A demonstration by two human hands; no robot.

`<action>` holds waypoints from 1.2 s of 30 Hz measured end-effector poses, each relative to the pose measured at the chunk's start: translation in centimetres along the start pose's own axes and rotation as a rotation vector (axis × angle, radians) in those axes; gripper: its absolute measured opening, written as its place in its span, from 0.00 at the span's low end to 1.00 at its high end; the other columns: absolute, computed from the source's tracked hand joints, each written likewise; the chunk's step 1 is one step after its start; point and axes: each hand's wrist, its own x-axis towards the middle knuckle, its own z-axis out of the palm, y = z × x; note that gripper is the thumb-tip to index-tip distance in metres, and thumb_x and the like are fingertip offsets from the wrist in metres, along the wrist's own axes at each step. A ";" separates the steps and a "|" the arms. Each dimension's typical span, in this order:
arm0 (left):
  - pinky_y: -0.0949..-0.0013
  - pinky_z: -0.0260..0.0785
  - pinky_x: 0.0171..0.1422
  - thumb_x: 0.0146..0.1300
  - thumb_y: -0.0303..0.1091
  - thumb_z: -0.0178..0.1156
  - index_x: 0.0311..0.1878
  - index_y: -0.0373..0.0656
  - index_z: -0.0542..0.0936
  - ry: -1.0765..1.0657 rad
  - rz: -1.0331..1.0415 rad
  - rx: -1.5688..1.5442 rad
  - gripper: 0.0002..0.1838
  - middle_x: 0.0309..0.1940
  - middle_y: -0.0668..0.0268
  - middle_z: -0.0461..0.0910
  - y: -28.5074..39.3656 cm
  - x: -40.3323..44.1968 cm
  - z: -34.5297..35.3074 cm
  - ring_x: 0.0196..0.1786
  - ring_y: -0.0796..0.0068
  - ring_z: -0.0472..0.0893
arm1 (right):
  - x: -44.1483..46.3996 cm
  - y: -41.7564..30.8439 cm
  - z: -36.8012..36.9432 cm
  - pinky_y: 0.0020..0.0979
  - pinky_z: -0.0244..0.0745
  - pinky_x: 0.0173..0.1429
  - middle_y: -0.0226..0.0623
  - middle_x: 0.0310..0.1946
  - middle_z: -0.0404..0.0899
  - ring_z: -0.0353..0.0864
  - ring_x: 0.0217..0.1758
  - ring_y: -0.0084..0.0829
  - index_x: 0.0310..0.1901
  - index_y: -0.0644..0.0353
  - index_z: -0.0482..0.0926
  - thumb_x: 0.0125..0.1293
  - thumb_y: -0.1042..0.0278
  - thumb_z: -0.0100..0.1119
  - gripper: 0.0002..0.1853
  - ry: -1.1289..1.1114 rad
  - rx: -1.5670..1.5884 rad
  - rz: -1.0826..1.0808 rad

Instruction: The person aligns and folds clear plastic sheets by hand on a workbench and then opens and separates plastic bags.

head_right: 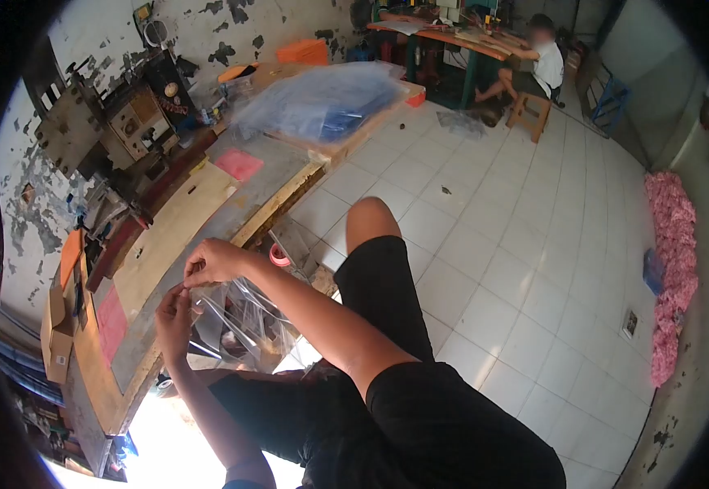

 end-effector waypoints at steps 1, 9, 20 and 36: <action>0.78 0.54 0.26 0.80 0.38 0.61 0.60 0.37 0.85 0.004 0.006 0.001 0.16 0.27 0.71 0.85 -0.5 0.4 -0.2 0.22 0.93 0.66 | 0.0 -0.1 0.0 0.25 0.78 0.34 0.30 0.27 0.89 0.84 0.29 0.18 0.42 0.61 0.92 0.66 0.60 0.77 0.12 0.001 -0.043 -0.039; 0.77 0.56 0.23 0.81 0.39 0.59 0.59 0.36 0.84 0.041 0.066 0.060 0.16 0.30 0.69 0.85 -1.7 0.8 0.2 0.24 0.89 0.71 | 0.2 1.8 0.6 0.33 0.83 0.43 0.41 0.32 0.91 0.90 0.35 0.31 0.41 0.63 0.91 0.65 0.62 0.76 0.12 0.104 -0.114 -0.240; 0.69 0.72 0.42 0.79 0.35 0.57 0.43 0.33 0.81 -0.082 0.259 0.224 0.13 0.29 0.61 0.81 8.1 1.7 5.7 0.36 0.73 0.82 | -11.3 2.1 -8.1 0.41 0.78 0.64 0.40 0.56 0.85 0.85 0.59 0.39 0.54 0.61 0.87 0.79 0.61 0.62 0.13 0.414 0.264 -0.412; 0.69 0.63 0.52 0.81 0.40 0.48 0.47 0.39 0.74 0.059 0.223 0.165 0.13 0.41 0.66 0.72 4.1 16.1 19.3 0.43 0.74 0.69 | -29.4 22.7 -17.9 0.45 0.82 0.50 0.43 0.37 0.88 0.89 0.45 0.45 0.45 0.57 0.87 0.76 0.45 0.63 0.20 0.273 -0.135 0.819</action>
